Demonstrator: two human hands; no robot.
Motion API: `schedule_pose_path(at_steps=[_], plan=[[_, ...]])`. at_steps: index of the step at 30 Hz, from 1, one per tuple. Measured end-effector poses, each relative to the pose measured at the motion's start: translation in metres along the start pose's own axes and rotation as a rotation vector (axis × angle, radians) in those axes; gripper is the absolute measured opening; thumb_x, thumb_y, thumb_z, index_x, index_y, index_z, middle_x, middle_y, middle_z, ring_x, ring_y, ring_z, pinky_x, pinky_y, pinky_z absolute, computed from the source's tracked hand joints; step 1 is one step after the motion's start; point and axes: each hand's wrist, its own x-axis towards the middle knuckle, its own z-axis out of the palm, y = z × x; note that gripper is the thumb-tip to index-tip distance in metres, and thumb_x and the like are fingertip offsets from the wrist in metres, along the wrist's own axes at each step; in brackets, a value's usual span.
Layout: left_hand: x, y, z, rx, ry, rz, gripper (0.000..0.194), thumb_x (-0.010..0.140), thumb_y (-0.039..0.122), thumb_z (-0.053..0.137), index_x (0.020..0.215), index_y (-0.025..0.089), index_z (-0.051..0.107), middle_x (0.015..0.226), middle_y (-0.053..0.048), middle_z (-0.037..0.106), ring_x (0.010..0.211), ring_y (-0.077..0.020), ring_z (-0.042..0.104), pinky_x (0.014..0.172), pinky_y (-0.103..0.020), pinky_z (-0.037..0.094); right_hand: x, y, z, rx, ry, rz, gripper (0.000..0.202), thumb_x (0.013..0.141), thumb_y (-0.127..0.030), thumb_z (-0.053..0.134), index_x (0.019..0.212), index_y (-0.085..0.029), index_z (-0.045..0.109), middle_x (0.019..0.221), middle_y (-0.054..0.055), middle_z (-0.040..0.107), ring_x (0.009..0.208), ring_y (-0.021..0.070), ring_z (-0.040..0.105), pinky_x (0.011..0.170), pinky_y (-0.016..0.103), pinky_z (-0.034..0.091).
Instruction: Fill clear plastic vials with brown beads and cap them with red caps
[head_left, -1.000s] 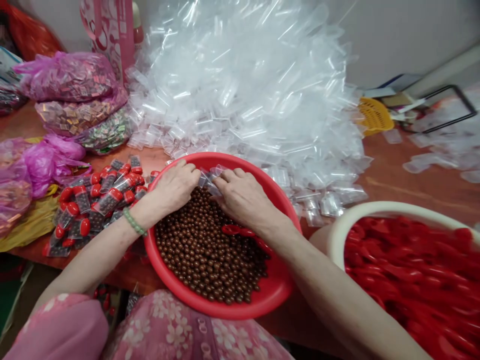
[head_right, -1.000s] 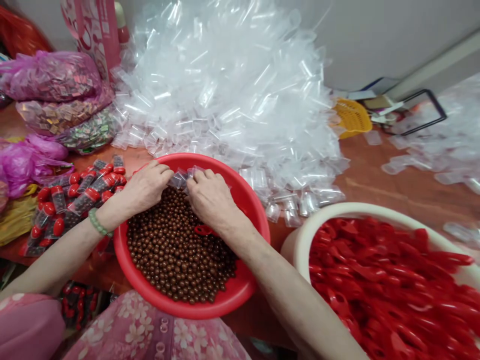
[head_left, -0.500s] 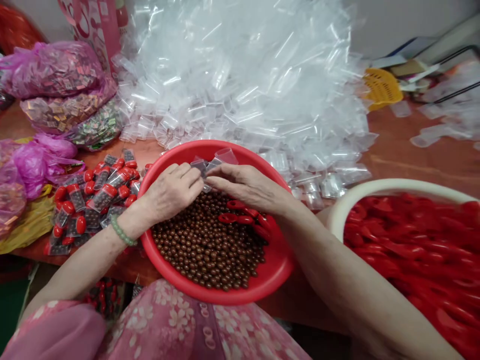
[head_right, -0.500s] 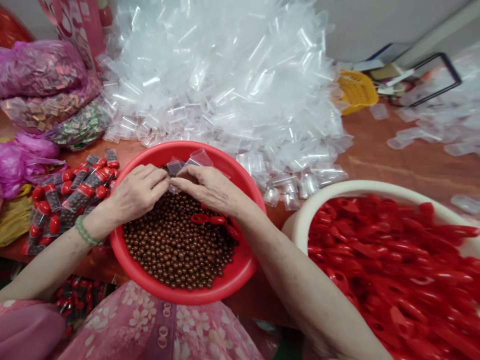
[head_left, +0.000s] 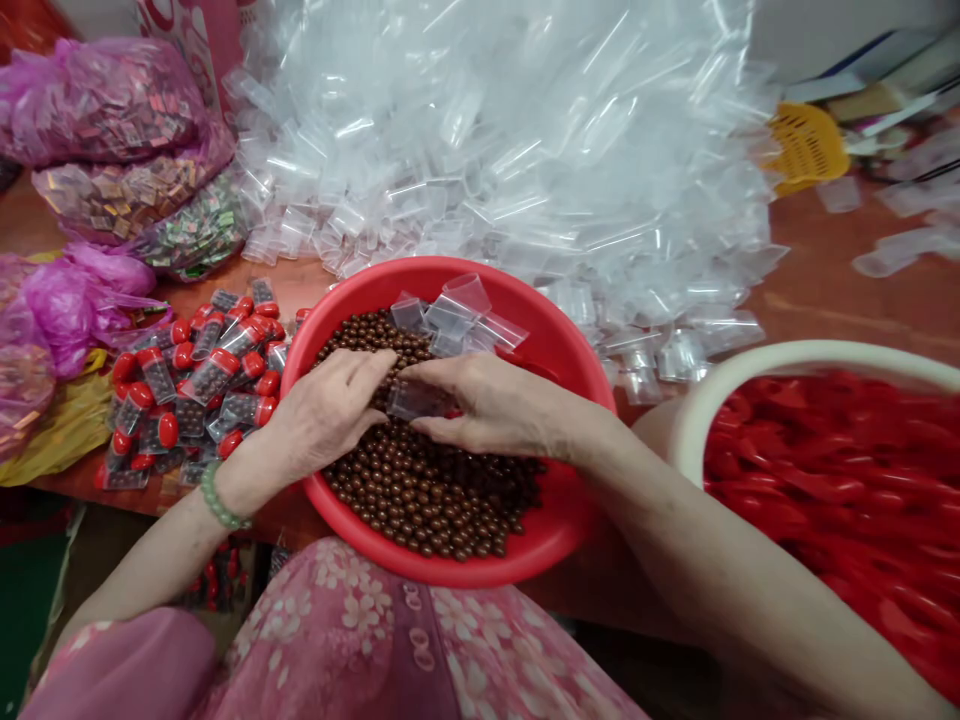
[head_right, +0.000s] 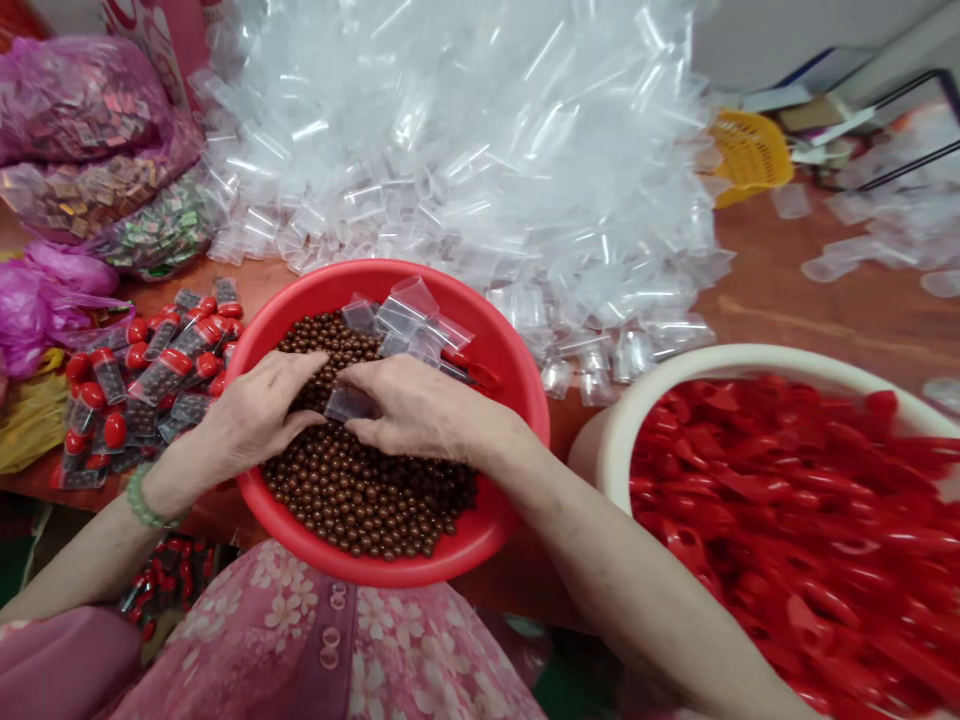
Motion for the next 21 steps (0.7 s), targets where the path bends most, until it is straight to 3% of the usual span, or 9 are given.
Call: schedule_pose_path(at_steps=[3,6,8,11,14,21], plan=[[-0.01,0.005,0.002,-0.133,-0.049,-0.222,0.046,0.093,0.018,0.046,0.136,0.003,0.037,0.135,-0.026,0.054,0.128,-0.0298,0.053,0.106,-0.048,0.047,-0.003,-0.008,0.005,-0.331,-0.043,0.007,0.013,0.081,-0.015,0.054,0.088,-0.015,0.065,0.085,0.009,0.071,0.073,0.0196,0.062,0.069,0.032,0.046],[-0.013,0.008,0.007,-0.211,-0.121,-0.281,0.041,0.095,0.018,0.036,0.134,0.004,0.039,0.136,-0.026,0.052,0.133,-0.0307,0.05,0.113,-0.053,0.04,-0.001,-0.012,0.013,-0.595,-0.081,0.004,0.013,0.08,-0.011,0.053,0.078,-0.015,0.065,0.077,0.011,0.069,0.073,0.0223,0.061,0.076,0.035,0.045],[-0.013,0.007,0.011,-0.285,-0.182,-0.271,0.043,0.094,0.019,0.034,0.135,0.004,0.038,0.137,-0.025,0.052,0.138,-0.0306,0.045,0.117,-0.053,0.035,0.005,-0.017,0.019,-0.677,-0.122,-0.015,0.015,0.077,-0.007,0.052,0.081,-0.012,0.066,0.08,0.013,0.07,0.078,0.0241,0.062,0.082,0.036,0.044],[-0.014,0.002,0.015,-0.417,-0.299,-0.275,0.055,0.088,0.019,0.037,0.14,0.001,0.033,0.147,-0.027,0.042,0.146,-0.0325,0.031,0.121,-0.051,0.027,0.016,-0.023,0.026,-0.65,-0.183,0.028,0.022,0.075,-0.005,0.052,0.092,-0.008,0.067,0.091,0.017,0.071,0.087,0.026,0.066,0.081,0.034,0.045],[-0.012,-0.001,0.013,-0.544,-0.363,-0.311,0.065,0.085,0.024,0.039,0.144,0.0,0.028,0.156,-0.027,0.029,0.149,-0.0344,0.024,0.122,-0.051,0.023,0.027,-0.019,0.032,-0.54,-0.152,0.093,0.025,0.075,-0.009,0.054,0.097,-0.008,0.064,0.094,0.017,0.071,0.087,0.0258,0.067,0.074,0.031,0.045],[0.002,0.007,0.005,-0.778,-0.235,-0.488,0.071,0.073,0.018,0.048,0.143,0.006,0.037,0.15,-0.018,0.044,0.14,-0.0345,0.04,0.12,-0.05,0.029,0.026,0.011,0.04,-0.094,0.103,0.05,0.027,0.072,-0.021,0.061,0.098,-0.015,0.055,0.088,0.007,0.067,0.075,0.0202,0.061,0.068,0.029,0.044]])
